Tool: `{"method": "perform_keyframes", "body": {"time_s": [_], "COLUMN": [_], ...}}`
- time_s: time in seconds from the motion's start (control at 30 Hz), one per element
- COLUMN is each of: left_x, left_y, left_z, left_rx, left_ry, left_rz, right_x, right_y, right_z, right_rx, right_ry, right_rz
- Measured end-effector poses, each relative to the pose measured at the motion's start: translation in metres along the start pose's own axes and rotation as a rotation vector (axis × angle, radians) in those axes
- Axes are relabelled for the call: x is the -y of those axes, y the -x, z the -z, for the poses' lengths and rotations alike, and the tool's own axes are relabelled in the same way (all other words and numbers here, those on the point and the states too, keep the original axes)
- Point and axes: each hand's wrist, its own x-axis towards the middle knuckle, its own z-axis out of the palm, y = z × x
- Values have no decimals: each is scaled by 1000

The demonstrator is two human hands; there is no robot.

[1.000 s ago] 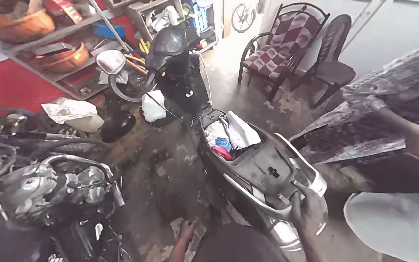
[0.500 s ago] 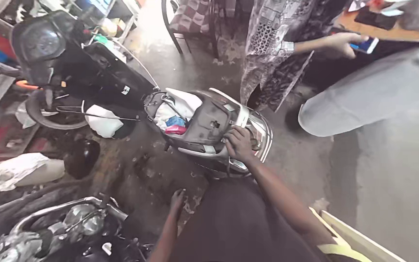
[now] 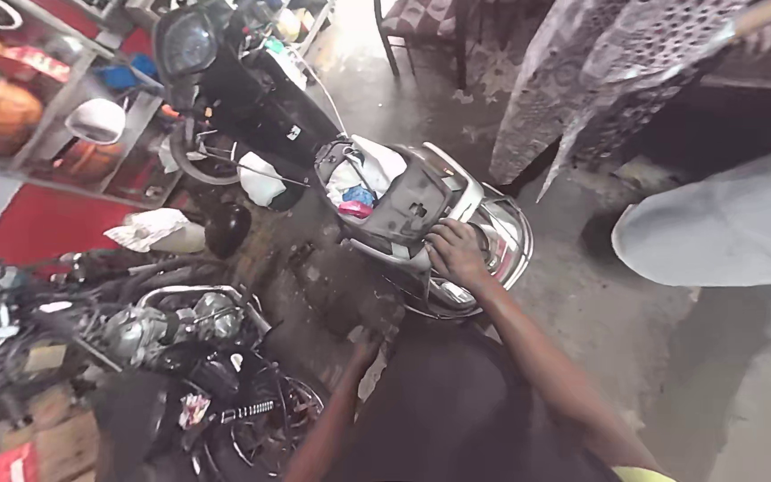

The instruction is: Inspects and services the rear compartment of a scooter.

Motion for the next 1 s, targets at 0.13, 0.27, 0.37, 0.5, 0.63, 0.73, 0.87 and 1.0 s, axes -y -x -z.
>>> {"method": "perform_keyframes", "body": {"time_s": [0.13, 0.27, 0.37, 0.5, 0.63, 0.73, 0.87, 1.0], "left_x": [51, 93, 123, 123, 117, 127, 128, 119], "left_y": [3, 8, 3, -4, -30, -62, -101, -138], "left_z": [-8, -6, -6, 9, 31, 46, 73, 99], "left_rx": [-19, -23, -12, 17, 16, -3, 8, 20], "left_ry": [54, 139, 177, 203, 274, 370, 442, 476], "left_rz": [51, 262, 302, 268, 223, 216, 270, 312], "right_x": [2, 8, 15, 25, 33, 39, 48, 57], "right_y": [-3, -9, -17, -28, -39, -43, -46, -51], "right_z": [7, 13, 17, 16, 9, 1, -5, -8], "right_rx": [54, 75, 82, 117, 168, 205, 293, 303], "right_ry": [25, 56, 113, 165, 271, 366, 433, 497], "right_rz": [-7, -27, -43, -108, -141, -129, -151, -200]}}
